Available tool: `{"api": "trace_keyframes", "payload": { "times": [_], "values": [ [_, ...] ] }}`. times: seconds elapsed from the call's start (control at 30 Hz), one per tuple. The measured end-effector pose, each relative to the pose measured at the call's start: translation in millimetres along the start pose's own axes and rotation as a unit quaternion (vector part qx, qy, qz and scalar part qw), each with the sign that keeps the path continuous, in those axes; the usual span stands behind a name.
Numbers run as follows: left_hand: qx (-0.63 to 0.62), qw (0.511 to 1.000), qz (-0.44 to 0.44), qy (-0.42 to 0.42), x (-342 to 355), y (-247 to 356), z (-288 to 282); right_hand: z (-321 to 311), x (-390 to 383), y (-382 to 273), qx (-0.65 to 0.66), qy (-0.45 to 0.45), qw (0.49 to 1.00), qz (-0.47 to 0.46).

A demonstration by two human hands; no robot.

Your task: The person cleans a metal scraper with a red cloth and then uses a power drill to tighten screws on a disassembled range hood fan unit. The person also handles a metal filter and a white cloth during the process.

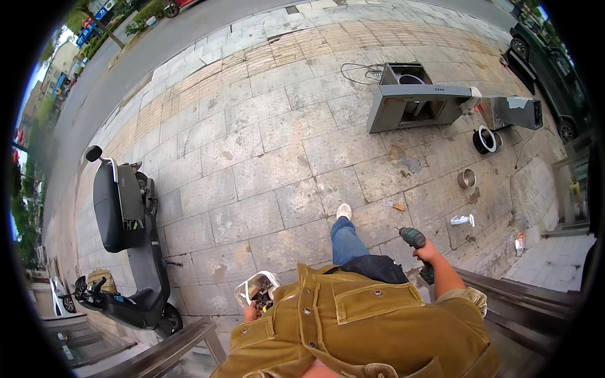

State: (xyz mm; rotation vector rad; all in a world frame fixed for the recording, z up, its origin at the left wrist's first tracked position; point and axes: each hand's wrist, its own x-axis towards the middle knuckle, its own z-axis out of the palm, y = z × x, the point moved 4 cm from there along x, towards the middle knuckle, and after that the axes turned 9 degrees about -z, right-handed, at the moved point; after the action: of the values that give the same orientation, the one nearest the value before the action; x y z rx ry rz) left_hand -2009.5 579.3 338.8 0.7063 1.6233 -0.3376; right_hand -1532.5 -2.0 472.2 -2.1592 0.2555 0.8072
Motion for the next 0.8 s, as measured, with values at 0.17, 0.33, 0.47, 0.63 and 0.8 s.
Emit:
{"api": "trace_keyframes", "payload": {
  "times": [0.17, 0.33, 0.47, 0.63, 0.8],
  "values": [
    [-0.017, 0.999, 0.007, 0.051, -17, 157, 106, -58, 155, -74, 0.051, -0.019, 0.998, -0.009],
    [-0.008, 0.994, 0.001, 0.108, -59, 332, 204, -107, 271, -231, 0.163, -0.021, 0.985, -0.048],
    [0.131, 0.985, 0.108, 0.03, -53, 466, 285, -140, 365, -344, 0.19, -0.016, 0.975, -0.111],
    [0.095, 0.994, -0.002, 0.053, -5, 631, 410, -172, 452, -425, 0.245, 0.069, 0.96, -0.117],
    [0.255, 0.954, 0.149, -0.05, 7, 792, 537, -214, 503, -493, 0.255, 0.175, 0.95, -0.052]
  ]
}}
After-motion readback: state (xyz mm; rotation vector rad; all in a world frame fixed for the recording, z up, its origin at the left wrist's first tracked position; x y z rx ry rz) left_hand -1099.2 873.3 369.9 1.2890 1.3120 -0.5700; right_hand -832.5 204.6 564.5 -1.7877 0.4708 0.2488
